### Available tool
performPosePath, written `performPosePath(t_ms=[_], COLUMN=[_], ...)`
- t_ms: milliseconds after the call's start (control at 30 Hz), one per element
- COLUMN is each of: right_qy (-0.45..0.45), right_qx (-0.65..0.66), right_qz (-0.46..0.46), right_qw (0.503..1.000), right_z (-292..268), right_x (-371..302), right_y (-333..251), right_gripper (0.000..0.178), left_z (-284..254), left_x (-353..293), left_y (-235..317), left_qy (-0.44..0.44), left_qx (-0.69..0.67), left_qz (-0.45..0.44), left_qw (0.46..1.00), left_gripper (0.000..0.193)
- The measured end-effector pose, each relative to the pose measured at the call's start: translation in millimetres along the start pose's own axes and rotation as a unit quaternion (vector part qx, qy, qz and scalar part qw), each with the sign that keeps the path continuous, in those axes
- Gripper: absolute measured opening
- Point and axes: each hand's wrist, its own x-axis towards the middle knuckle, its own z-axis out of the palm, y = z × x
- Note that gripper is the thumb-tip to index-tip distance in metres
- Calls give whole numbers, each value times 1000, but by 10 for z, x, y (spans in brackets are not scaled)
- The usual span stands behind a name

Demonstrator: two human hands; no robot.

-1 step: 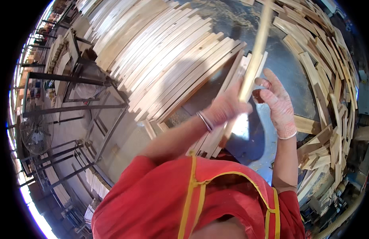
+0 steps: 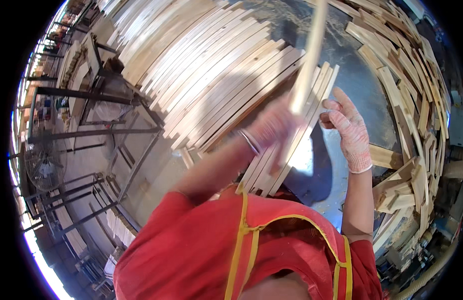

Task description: The person repeatedly picks up individual wooden planks from a scattered pile on a metal table and places them into a neat vertical stack. The person handles the planks one at a time, aligning them carefully to build a growing stack on the left side of the table.

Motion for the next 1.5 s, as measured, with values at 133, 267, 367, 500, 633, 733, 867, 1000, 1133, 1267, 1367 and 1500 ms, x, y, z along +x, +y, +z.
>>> performPosePath(t_ms=[133, 267, 367, 500, 633, 733, 867, 1000, 1133, 1267, 1367, 1500], right_qy=[6, -61, 1, 148, 248, 287, 275, 228, 142, 28, 54, 52], right_qx=[37, 190, 254, 122, -22, -66, 22, 33, -43, -193, -36, 18], right_qz=[54, 164, 181, 9, -17, 23, 112, 134, 175, 184, 211, 152], right_qw=[998, 966, 950, 981, 968, 955, 955, 964, 973, 963, 975, 987], right_z=[69, 945, 1381, 1285, 797, 456, 401, 315, 342, 347, 216, 1], right_x=[-28, 3, 24, 39, -202, -314, -409, -406, -257, 48, 121, 49], right_y=[509, 750, 1008, 1060, 1058, 1539, 1795, 1869, 1401, 1078, 1435, 934], right_gripper=[87, 74, 67, 69, 77, 82, 86, 90, 95, 94, 80, 77], left_z=[-1584, -2736, -2688, -1749, -1157, -1141, -1050, -820, -518, -296, 33, 235], left_x=[27, -62, -79, -613, -915, -868, -706, -563, -273, 403, 421, 269], left_y=[217, 207, 29, -370, -645, -868, -800, -797, -485, -903, -707, -117], left_qy=[73, 169, 193, 69, -104, -108, -112, -161, -101, -104, -17, 18], left_qx=[-71, 372, 669, 597, 797, 787, 756, 461, 327, 275, 446, 327], left_qz=[-60, -81, -32, 250, 152, 202, 249, 147, -93, -93, -41, 15], left_qw=[993, 909, 717, 759, 575, 573, 595, 860, 935, 951, 894, 945], left_gripper=[53, 51, 41, 46, 53, 58, 60, 72, 95, 108, 109, 104])
